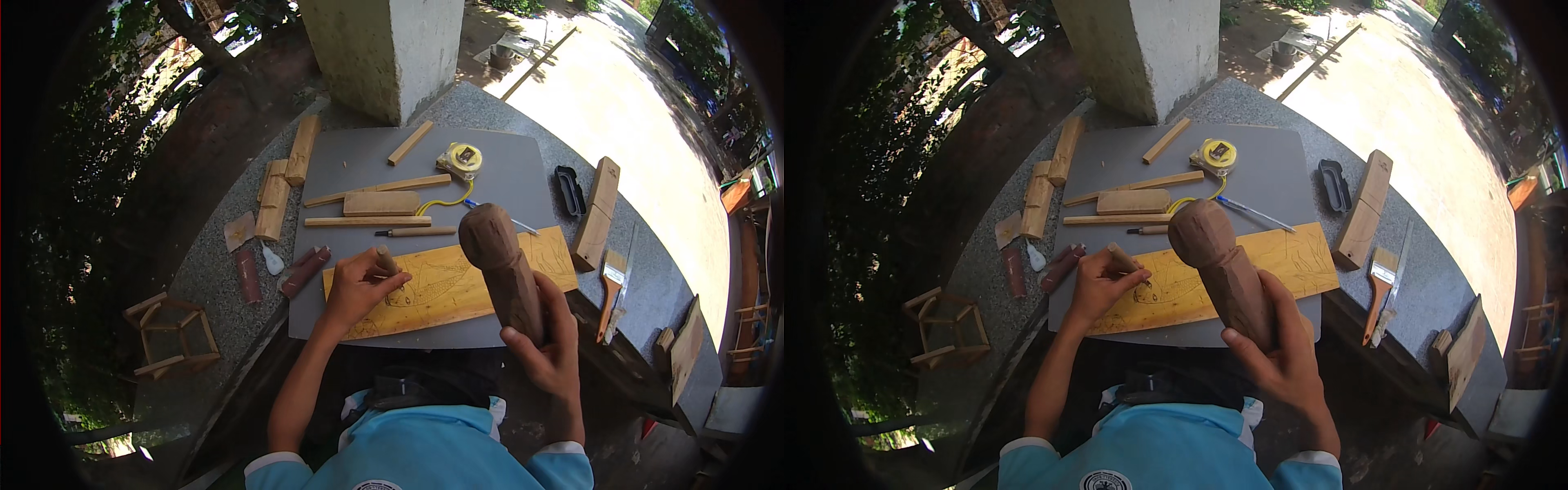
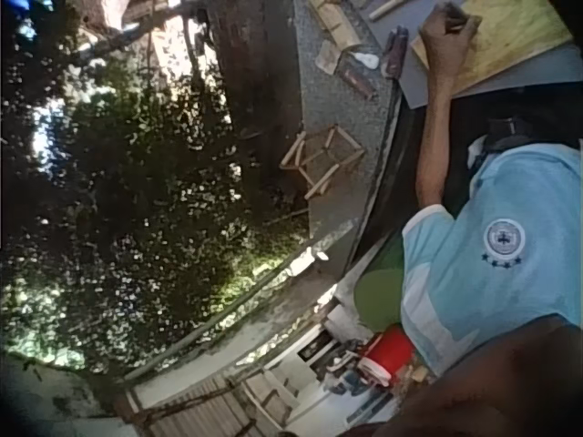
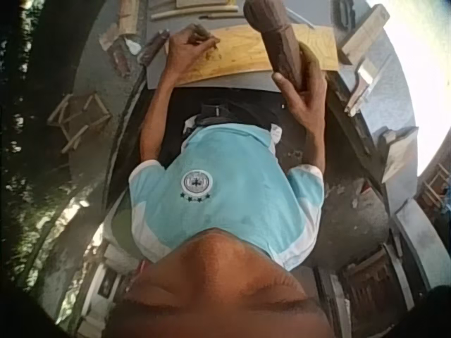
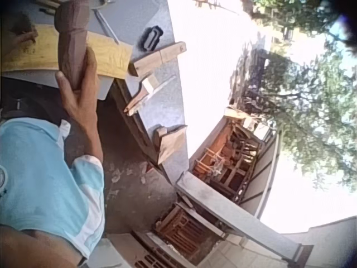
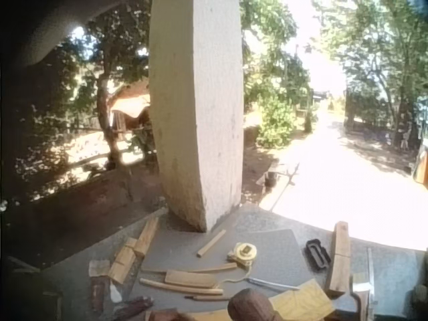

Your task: The person carves designs into a wooden board with a chisel, draws details onto the board using a pen, and carves the outline by tapping the chisel with a wooden mallet.

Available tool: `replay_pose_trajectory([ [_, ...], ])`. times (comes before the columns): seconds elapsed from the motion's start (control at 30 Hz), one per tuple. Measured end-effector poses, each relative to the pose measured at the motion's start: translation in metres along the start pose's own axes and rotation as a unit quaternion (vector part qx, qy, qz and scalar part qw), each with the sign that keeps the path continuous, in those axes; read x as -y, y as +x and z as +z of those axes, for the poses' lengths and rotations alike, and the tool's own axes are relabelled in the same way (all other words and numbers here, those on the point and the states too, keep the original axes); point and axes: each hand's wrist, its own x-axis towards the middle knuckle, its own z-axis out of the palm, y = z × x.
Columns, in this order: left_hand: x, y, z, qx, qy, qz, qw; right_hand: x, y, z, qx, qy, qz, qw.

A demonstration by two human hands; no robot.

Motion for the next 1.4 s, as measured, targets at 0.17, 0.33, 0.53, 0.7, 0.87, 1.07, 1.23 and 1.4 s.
replay_pose_trajectory([
  [0.17, -0.009, 0.0, 0.0, -0.008, 0.004, -0.047, 0.999, 0.022, 0.013, 0.0, 0.088, -0.076, -0.039, 0.993],
  [0.33, -0.013, -0.004, 0.0, -0.015, 0.028, -0.002, 0.999, 0.048, 0.028, 0.001, 0.124, -0.082, -0.085, 0.985],
  [0.53, -0.012, -0.003, 0.002, -0.052, 0.006, 0.051, 0.997, 0.075, 0.039, 0.008, 0.088, -0.054, -0.191, 0.976],
  [0.7, -0.008, -0.003, 0.0, -0.056, 0.044, 0.066, 0.995, 0.06, 0.049, 0.02, 0.224, -0.217, -0.141, 0.939],
  [0.87, -0.014, 0.001, 0.003, -0.048, -0.039, 0.055, 0.997, 0.061, 0.045, 0.024, 0.092, -0.149, -0.26, 0.95],
  [1.07, -0.007, -0.004, 0.001, -0.007, 0.033, 0.036, 0.999, 0.06, 0.044, 0.018, 0.187, -0.211, -0.131, 0.95],
  [1.23, -0.008, -0.003, 0.003, 0.006, 0.023, 0.011, 1.0, 0.046, 0.041, 0.026, 0.026, -0.153, -0.274, 0.949],
  [1.4, -0.012, -0.01, 0.005, -0.016, 0.062, -0.009, 0.998, 0.044, 0.037, 0.014, 0.084, -0.108, -0.185, 0.973],
])
